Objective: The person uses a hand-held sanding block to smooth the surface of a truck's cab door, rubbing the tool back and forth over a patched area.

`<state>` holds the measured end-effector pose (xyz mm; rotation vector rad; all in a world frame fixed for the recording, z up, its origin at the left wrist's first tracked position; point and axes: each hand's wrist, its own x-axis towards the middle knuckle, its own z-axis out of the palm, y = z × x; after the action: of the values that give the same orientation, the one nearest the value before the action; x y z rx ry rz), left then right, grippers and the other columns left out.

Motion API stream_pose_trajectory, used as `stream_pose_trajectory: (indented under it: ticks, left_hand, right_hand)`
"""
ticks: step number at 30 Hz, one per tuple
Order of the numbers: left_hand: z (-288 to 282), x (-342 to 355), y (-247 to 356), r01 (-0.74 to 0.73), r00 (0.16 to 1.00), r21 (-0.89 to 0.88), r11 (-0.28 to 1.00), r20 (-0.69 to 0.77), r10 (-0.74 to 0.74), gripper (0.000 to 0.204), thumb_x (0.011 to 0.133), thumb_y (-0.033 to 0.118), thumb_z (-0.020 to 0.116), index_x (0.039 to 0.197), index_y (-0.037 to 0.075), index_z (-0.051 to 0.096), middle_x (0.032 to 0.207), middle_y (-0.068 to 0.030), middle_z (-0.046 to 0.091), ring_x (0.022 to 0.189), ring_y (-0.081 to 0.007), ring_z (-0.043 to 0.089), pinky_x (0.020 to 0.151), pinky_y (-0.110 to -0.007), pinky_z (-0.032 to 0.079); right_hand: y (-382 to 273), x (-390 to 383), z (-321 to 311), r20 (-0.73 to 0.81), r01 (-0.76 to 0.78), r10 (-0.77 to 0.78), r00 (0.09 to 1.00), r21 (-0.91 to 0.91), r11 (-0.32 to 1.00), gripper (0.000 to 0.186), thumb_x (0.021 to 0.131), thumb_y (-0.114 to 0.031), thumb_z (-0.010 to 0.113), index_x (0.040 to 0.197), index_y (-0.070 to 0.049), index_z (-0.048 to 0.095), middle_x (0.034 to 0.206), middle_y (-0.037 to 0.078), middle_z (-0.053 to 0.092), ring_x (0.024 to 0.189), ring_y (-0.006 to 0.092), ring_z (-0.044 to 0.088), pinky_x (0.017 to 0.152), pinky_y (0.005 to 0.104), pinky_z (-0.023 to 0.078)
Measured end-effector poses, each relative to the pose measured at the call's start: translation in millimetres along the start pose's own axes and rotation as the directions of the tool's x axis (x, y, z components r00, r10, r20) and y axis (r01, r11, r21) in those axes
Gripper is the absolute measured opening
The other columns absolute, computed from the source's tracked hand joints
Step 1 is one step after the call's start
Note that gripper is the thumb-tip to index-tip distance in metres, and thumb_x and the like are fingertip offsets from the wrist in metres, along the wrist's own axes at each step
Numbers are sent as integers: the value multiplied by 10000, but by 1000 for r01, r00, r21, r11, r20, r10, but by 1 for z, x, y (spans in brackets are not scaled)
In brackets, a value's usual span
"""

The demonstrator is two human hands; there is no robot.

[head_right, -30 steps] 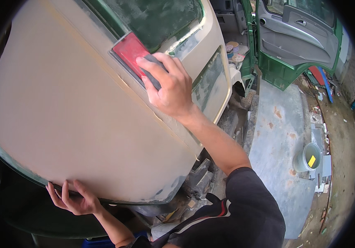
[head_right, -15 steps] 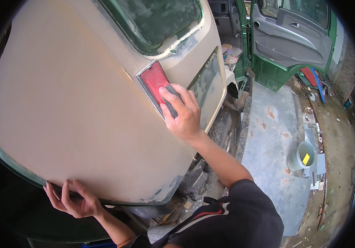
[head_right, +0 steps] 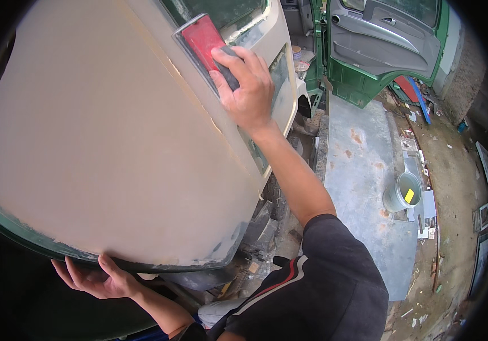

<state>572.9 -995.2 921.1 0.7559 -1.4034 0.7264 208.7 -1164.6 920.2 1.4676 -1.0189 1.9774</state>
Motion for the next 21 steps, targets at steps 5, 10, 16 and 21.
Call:
stream_pose_trajectory:
  ticks: [5,10,16,21]
  left_hand:
    - [-5,-31,-9,278,959,-84,957,-26,-281,727,1008,410,719,1561,53,411,1441,-158,491,1272,-276,533,1043,-407,499]
    - [-1,-27,-3,306,950,-97,947,-33,-310,701,1025,424,693,1560,71,409,1439,-172,483,1268,-281,542,1020,-392,520]
    - [-1,-28,-10,299,952,-105,948,-30,-304,691,1018,407,702,1554,70,425,1470,-156,479,1283,-283,545,1028,-401,536]
    - [-4,-30,-10,270,961,-87,959,-36,-274,716,1009,416,711,1558,48,435,1564,-152,447,1379,-290,501,1127,-415,468]
  right_hand:
    - [-9,-12,-8,-3,-22,22,1000,19,1000,434,762,-40,859,1173,-141,762,1160,106,714,1008,336,676,870,411,542]
    - [-19,-46,-13,25,-25,25,999,-4,1000,437,762,-36,853,1174,-141,751,1150,96,705,990,331,674,845,423,543]
    - [6,-4,-4,-22,8,-9,1000,-45,999,441,765,-52,853,1181,-160,753,1137,82,694,973,331,665,821,410,546]
    - [-4,-61,-21,36,-22,22,999,-6,1000,450,763,-65,857,1185,-174,748,1142,78,688,943,323,655,804,407,549]
